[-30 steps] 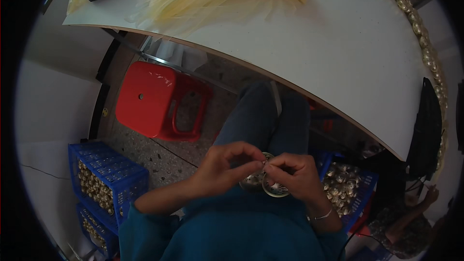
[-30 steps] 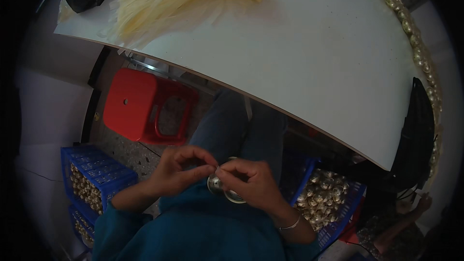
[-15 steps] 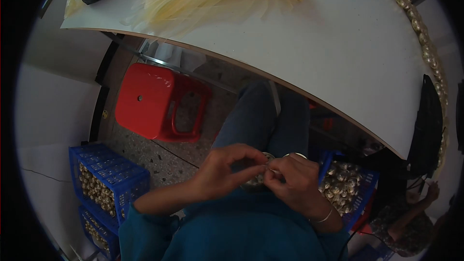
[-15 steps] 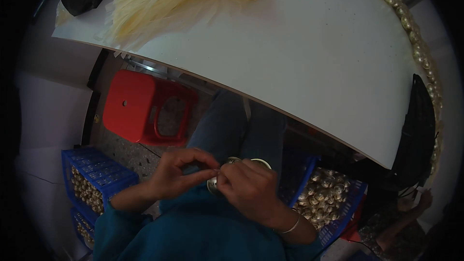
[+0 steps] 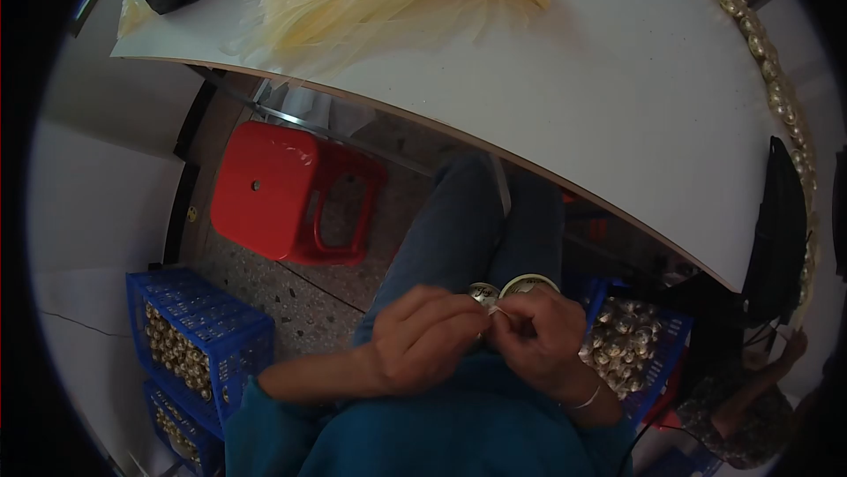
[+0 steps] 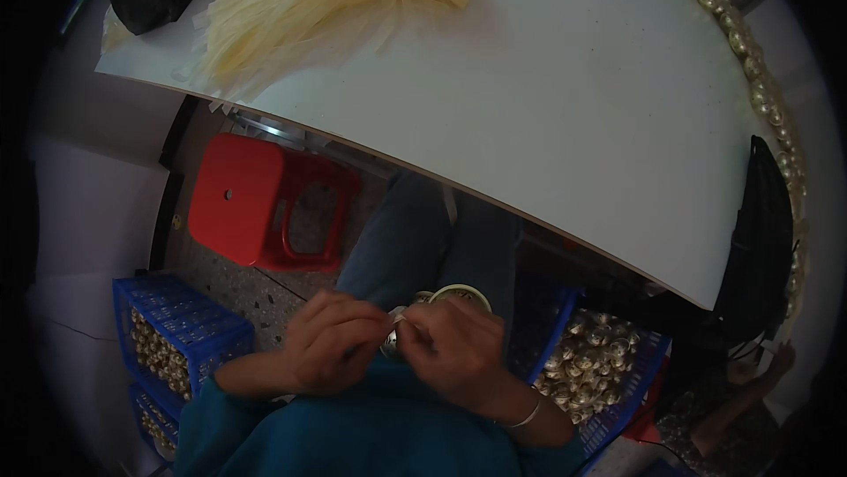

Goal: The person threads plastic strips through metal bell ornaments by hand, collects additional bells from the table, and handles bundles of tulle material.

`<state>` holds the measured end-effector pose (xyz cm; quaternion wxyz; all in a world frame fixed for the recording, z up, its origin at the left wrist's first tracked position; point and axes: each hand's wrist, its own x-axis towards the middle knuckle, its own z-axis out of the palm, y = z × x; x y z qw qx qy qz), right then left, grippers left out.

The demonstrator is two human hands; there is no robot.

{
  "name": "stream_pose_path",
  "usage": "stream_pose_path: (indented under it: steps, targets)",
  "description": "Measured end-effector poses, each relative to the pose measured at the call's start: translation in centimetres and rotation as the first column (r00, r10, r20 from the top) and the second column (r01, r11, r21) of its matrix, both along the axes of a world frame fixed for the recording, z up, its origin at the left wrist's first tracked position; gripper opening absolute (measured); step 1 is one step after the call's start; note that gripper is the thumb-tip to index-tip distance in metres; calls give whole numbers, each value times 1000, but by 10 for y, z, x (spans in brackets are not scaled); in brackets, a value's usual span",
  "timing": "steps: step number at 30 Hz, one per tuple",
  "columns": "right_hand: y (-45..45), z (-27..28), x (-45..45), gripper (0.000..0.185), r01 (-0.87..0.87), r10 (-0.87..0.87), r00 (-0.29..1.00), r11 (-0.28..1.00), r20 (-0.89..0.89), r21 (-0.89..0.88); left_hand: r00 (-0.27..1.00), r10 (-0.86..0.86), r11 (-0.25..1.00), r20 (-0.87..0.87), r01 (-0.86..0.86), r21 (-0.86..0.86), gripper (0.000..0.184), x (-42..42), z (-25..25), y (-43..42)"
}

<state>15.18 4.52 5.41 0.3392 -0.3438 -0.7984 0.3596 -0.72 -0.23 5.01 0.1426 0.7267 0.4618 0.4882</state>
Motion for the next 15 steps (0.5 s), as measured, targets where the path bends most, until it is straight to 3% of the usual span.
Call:
stream_pose_path:
  steps: [1,3,4,6,10,12,15]
  targets:
    - [-2,-4,0,20,40,-36,999,991,-29,125,1000,6,1000,1,-6,4,27,3,-1,-2]
    - [-3,-9,-1,21,37,-25,995,991,-93,131,985,51,996,165,-39,-74,27,8,-3,-3]
    - [-3,-10,-2,22,45,-25,988,991,-154,128,985,54,997,166,-43,-71,27,8,-1,-3]
    - [-1,-12,-1,21,31,-8,986,990,-165,141,939,22,964,344,70,-255,23,10,6,-5]
    - [1,-8,1,18,-12,40,979,990,-200,140,866,-16,916,500,213,-339,20,7,11,-6]
    - [0,-8,1,16,-20,43,978,993,-206,116,725,73,808,685,360,-466,18,6,10,-8]
    - [-1,-1,3,12,-57,57,975,998,-214,9,706,22,759,708,449,-471,17,1,10,-5]
